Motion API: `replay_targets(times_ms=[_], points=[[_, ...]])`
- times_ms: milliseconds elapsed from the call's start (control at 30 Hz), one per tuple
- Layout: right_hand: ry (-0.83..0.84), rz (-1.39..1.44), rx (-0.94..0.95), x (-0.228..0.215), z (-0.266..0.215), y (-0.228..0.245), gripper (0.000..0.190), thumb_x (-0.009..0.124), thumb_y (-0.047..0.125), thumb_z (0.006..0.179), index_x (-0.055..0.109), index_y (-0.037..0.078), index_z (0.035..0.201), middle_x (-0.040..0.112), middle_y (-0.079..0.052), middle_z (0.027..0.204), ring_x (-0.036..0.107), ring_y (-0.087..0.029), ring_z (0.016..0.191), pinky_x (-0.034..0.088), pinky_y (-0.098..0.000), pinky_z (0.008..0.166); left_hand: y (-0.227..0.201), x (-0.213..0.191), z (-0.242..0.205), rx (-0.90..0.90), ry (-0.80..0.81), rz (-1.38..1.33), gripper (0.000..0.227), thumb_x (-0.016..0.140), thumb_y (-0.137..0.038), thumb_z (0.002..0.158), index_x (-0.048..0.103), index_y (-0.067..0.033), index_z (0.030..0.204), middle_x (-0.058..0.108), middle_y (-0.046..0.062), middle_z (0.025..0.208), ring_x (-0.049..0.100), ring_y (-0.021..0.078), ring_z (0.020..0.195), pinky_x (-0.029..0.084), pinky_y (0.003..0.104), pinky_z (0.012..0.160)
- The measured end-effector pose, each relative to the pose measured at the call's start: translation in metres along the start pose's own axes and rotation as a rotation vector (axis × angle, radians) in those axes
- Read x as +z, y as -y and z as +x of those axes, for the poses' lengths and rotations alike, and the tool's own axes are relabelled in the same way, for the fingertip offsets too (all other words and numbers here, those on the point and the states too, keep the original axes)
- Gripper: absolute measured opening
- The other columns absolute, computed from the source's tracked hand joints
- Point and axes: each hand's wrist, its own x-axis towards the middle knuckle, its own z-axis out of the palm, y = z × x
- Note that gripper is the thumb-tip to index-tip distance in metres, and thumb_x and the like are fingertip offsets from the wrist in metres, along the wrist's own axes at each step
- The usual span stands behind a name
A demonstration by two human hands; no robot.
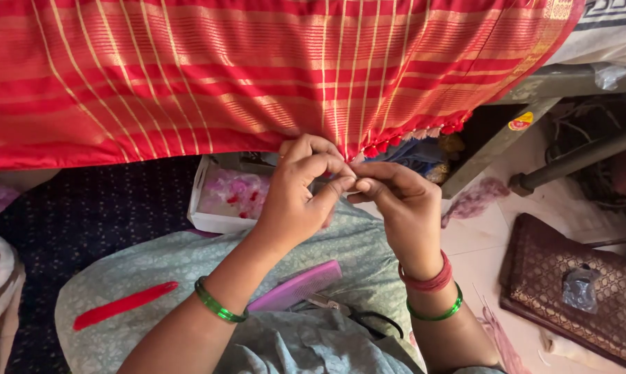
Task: The person is attaching and finishing a decorative red and gold border with tassels to a piece of fabric.
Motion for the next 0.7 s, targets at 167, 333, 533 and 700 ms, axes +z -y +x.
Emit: replay_targets(times_ms=[167,333,533,700], points=[[-0.002,-0.039,-0.027,0.000,-0.002,-0.009,0.010,0.062,-0.006,0.100,0.069,-0.010,0.106,0.074,-0.014,0.098,0.074,-0.020,0.085,0.064,-0.0326,0.080,-0.005,-0.003,0.000,0.033,0.004,0.007,0.008,0.078,-0.007,0.088,0.071,-0.0077,0.090,0.063,0.004,0.105,0.055,0.0230,0.107,0.044,0.036,0.096],[-0.005,0.028,-0.164,0.002,0.001,-0.013,0.009,0.050,-0.010,0.104,0.052,-0.002,0.107,0.059,-0.009,0.115,0.067,-0.016,0.099,0.064,-0.0332,0.082,0.014,-0.004,-0.003,0.056,-0.143,0.011,0.017,0.070,-0.002,0.094,0.054,-0.0046,0.093,0.062,0.008,0.100,0.065,0.0255,0.098,0.050,0.037,0.091],[-0.001,0.070,-0.148,0.007,0.000,-0.017,0.010,0.048,-0.009,0.106,0.046,0.001,0.103,0.061,-0.011,0.107,0.061,-0.013,0.072,0.054,-0.0265,0.068,-0.009,-0.003,-0.002,0.075,-0.069,0.095,0.011,0.056,0.006,0.098,0.053,-0.0039,0.101,0.070,0.008,0.101,0.071,0.0278,0.090,0.055,0.037,0.072],[0.040,0.101,-0.079,0.012,0.000,-0.019,0.009,0.048,-0.007,0.105,0.046,0.001,0.104,0.062,-0.010,0.104,0.051,-0.007,0.063,0.052,-0.0248,0.059,-0.001,0.007,0.002,-0.040,-0.141,0.068,0.011,0.057,0.003,0.099,0.050,-0.0041,0.095,0.073,0.006,0.094,0.071,0.0256,0.075,0.054,0.035,0.063]])
